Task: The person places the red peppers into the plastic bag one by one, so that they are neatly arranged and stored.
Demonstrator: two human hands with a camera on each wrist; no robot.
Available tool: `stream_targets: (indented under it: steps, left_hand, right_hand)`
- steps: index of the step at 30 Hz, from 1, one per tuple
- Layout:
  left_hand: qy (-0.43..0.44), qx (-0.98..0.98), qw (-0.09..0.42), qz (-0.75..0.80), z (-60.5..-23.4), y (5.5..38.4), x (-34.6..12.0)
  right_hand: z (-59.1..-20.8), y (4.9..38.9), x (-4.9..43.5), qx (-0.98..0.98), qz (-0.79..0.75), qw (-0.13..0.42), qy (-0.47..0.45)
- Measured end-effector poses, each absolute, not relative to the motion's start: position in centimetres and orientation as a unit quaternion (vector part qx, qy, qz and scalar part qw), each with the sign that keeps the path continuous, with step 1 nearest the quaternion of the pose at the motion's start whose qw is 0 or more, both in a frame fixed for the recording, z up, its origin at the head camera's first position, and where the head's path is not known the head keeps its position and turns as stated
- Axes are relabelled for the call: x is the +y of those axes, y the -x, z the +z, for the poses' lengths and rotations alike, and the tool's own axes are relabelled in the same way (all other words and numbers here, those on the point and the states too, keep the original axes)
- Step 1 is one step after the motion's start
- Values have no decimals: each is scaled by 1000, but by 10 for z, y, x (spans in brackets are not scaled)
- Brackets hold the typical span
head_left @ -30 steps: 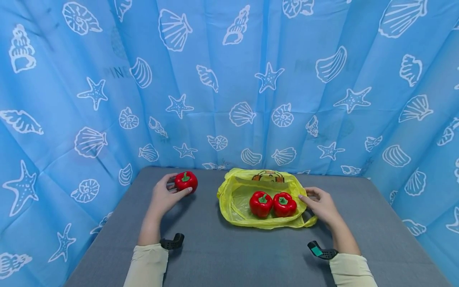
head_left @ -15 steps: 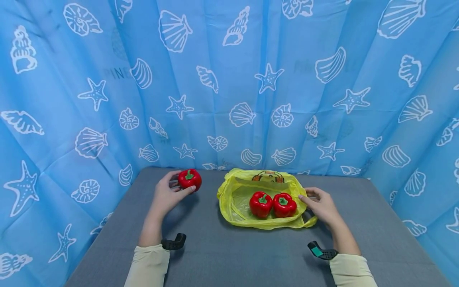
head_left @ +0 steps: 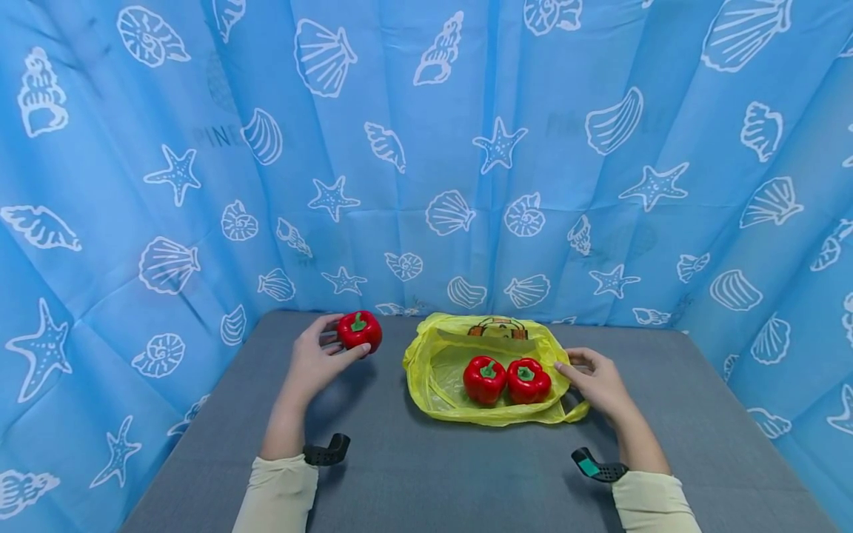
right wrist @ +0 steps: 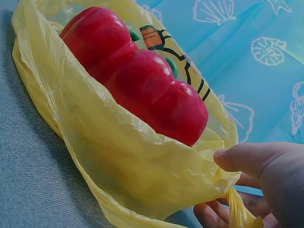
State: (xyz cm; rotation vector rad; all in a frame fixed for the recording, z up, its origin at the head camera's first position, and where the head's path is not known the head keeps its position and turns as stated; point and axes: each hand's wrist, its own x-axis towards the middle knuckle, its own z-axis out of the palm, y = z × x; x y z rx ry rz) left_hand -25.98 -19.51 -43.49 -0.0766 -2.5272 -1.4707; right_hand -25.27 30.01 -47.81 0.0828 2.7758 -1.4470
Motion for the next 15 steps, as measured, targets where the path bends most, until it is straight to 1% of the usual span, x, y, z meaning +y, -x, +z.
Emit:
stream_targets:
  steps: [15]
  left_hand:
    - [60, -850, 111, -512, -429, 257, -181]
  right_hand:
    - [-479, 254, 300, 886, -464, 2, -24]
